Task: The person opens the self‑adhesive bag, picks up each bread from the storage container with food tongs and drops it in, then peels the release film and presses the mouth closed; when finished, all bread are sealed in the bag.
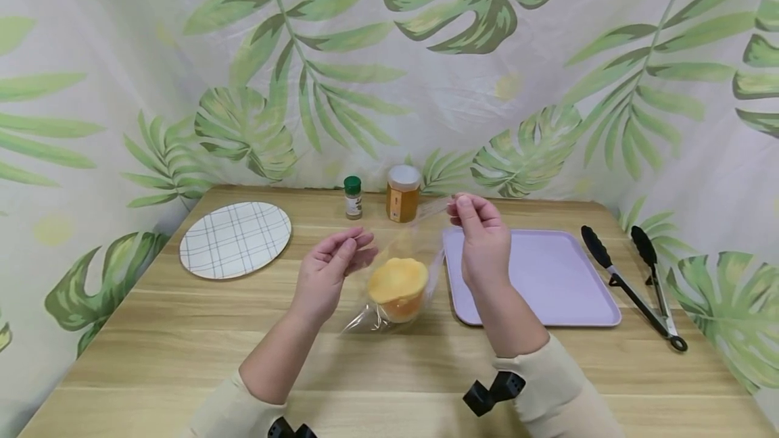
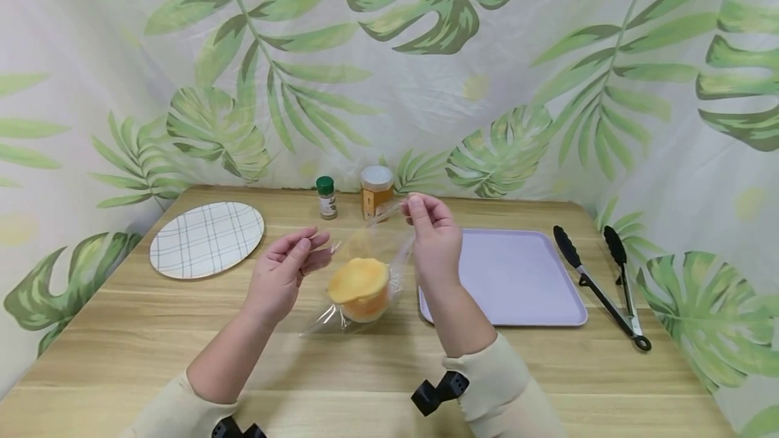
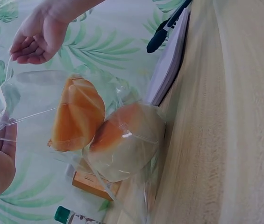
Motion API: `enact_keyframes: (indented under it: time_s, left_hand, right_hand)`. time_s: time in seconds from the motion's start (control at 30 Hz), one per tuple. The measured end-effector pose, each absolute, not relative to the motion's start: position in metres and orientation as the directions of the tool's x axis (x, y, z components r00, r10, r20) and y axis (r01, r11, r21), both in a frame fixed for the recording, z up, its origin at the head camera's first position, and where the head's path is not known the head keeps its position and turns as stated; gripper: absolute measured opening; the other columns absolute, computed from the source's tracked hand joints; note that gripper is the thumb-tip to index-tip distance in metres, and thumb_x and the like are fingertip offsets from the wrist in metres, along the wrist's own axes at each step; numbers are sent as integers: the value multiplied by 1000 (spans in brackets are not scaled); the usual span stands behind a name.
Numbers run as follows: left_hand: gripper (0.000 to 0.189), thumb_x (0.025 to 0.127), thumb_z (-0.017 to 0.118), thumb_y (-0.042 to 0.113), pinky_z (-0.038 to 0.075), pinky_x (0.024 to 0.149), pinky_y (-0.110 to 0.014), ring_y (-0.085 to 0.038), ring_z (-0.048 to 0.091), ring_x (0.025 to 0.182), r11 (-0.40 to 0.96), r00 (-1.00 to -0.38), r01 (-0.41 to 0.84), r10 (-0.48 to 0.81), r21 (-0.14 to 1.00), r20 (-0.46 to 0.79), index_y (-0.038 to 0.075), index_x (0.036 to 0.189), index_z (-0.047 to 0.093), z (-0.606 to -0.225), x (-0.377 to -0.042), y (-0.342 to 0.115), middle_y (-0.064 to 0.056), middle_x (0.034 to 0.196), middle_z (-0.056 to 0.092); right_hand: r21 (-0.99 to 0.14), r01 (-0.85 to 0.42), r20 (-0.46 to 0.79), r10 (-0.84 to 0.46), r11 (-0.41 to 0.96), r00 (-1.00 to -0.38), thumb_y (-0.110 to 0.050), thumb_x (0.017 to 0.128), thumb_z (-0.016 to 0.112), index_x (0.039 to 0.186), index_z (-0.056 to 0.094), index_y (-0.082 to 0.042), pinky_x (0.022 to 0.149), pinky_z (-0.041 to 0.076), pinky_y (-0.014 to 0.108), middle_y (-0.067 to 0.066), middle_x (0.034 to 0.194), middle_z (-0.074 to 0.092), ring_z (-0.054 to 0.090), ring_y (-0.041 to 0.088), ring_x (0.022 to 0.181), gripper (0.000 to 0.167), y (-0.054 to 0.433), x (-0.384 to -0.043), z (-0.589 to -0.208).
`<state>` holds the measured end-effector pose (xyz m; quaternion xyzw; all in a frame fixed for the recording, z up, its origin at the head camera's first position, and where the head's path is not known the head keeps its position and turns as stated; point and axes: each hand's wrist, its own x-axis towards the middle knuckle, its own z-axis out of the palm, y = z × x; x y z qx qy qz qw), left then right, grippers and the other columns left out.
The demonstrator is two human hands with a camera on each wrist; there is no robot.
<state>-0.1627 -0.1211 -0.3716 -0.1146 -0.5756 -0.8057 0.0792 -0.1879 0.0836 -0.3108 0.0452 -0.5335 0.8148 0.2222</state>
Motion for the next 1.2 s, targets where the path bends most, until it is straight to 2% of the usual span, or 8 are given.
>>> enact_keyframes:
  time_s: [0.27, 0.33, 0.47, 0.57, 0.7, 0.83, 1.2]
  left_hand:
    - [27, 102, 50, 11, 60, 84, -26, -6, 72, 92, -318, -960, 266, 3, 910, 281, 29, 104, 69, -369, -164, -122, 13, 99, 75]
    - [26, 102, 50, 11, 60, 83, -27, -6, 72, 92, -310, -960, 266, 0, 913, 280, 28, 105, 69, -370, -164, -122, 13, 99, 75]
    - [20, 102, 50, 11, 60, 83, -28, -9, 73, 89, -304, -963, 258, -5, 917, 270, 17, 112, 67, -371, -165, -124, 11, 100, 75]
    - [19, 102, 51, 12, 60, 84, -29, -10, 74, 89, -297, -965, 253, -9, 921, 263, 16, 113, 66, -371, -165, -125, 11, 100, 74]
    - [20, 103, 51, 16, 60, 84, -27, -9, 73, 90, -292, -965, 253, -10, 922, 262, 25, 108, 67, -370, -166, -127, 11, 100, 74]
    - [19, 103, 50, 18, 60, 83, -26, -9, 73, 89, -313, -963, 261, -18, 913, 269, 25, 107, 67, -371, -168, -130, 10, 99, 75]
    - [18, 103, 50, 18, 60, 79, -23, -8, 73, 87, -333, -961, 270, -43, 903, 272, 26, 104, 67, -373, -171, -136, 10, 97, 75]
  right_hand:
    - [-831, -490, 354, 428, -264, -832, -3, 94, 63, 87, 69, -5, 73, 52, 21, -7, 76, 71, 65, 6, 75, 10, 112, -193, -316]
    - [-820, -503, 348, 462, -271, -816, -3, 93, 64, 86, 69, -5, 73, 52, 21, -7, 75, 71, 65, 6, 74, 10, 119, -195, -318]
    - [-803, -519, 318, 525, -294, -790, -2, 93, 64, 81, 69, -9, 71, 52, 21, -5, 73, 71, 65, 6, 72, 15, 136, -199, -320]
    - [-796, -522, 292, 562, -306, -774, -2, 93, 63, 78, 68, -10, 69, 52, 21, -4, 71, 70, 65, 7, 70, 18, 151, -201, -320]
    - [-782, -539, 268, 612, -313, -744, -2, 93, 63, 77, 68, -8, 67, 52, 20, -2, 69, 69, 65, 9, 69, 18, 171, -201, -319]
    - [-757, -565, 248, 655, -328, -713, -2, 93, 63, 79, 69, -3, 65, 52, 21, 1, 69, 69, 65, 11, 68, 15, 187, -199, -318]
    - [-693, -618, 198, 726, -371, -659, -4, 89, 69, 82, 68, 2, 60, 52, 21, 6, 66, 67, 63, 15, 64, 9, 221, -192, -319]
